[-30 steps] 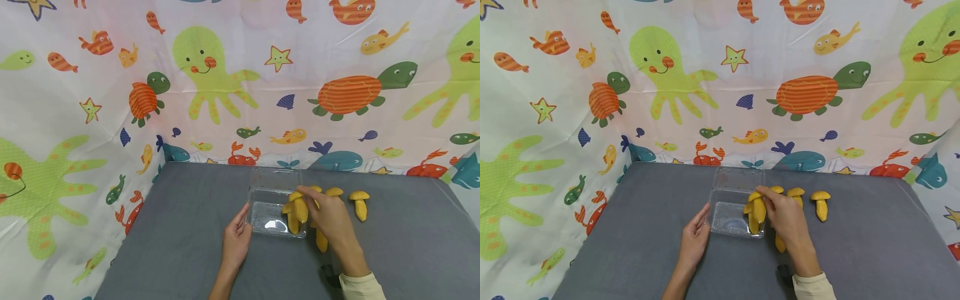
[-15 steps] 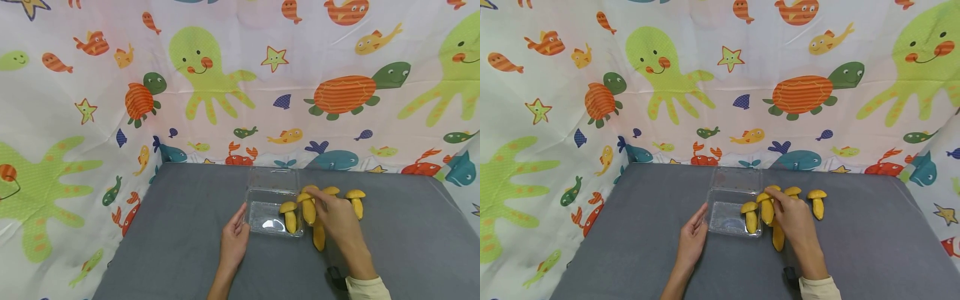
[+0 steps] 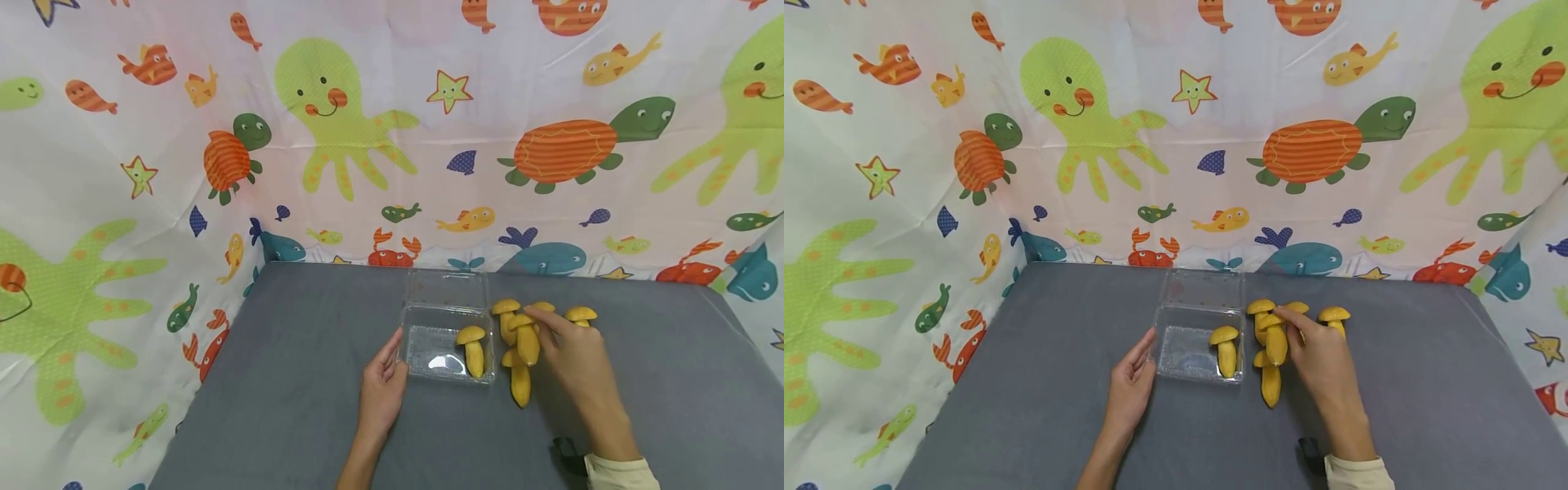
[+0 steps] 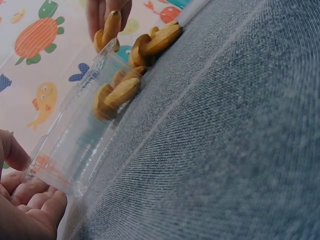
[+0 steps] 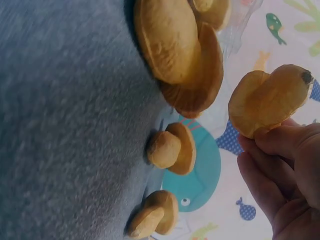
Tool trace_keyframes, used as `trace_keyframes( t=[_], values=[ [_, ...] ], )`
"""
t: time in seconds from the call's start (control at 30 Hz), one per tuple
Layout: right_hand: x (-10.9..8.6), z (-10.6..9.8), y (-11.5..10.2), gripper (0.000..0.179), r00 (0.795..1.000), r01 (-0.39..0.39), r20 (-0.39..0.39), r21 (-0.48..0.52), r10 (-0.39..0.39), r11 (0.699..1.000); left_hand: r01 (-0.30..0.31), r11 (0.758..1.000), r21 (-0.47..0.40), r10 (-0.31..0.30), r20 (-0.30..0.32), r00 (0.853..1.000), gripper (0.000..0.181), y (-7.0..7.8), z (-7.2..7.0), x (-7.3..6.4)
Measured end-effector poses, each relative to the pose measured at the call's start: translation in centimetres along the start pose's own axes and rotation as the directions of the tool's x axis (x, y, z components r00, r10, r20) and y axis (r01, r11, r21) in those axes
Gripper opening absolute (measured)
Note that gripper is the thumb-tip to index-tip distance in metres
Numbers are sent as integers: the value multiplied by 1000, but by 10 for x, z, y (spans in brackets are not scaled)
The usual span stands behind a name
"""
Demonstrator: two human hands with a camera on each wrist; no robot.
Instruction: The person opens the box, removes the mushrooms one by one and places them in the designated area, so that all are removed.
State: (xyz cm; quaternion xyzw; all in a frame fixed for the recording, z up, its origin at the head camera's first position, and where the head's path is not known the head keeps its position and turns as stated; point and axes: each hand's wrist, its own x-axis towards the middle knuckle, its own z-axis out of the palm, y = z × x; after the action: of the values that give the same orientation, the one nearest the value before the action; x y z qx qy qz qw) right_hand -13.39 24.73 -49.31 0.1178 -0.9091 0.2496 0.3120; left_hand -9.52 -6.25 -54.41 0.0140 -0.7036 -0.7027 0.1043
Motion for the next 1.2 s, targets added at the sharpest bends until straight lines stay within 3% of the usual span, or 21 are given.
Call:
trace_keyframes(
  t=[0.57,0.93,1.2],
  values=[
    [-8,-16,17,35,999,-35,-7,-20,35,999,29,1000,-2,-29,12,1000,59,3,2,4],
    [-18,-24,24,34,997,-67,47,-35,69,997,24,1000,-7,-24,3,1000,59,2,2,1],
    [-24,-28,26,30,979,-132,149,-71,142,989,25,1000,-11,-24,9,1000,59,2,1,0]
  ],
)
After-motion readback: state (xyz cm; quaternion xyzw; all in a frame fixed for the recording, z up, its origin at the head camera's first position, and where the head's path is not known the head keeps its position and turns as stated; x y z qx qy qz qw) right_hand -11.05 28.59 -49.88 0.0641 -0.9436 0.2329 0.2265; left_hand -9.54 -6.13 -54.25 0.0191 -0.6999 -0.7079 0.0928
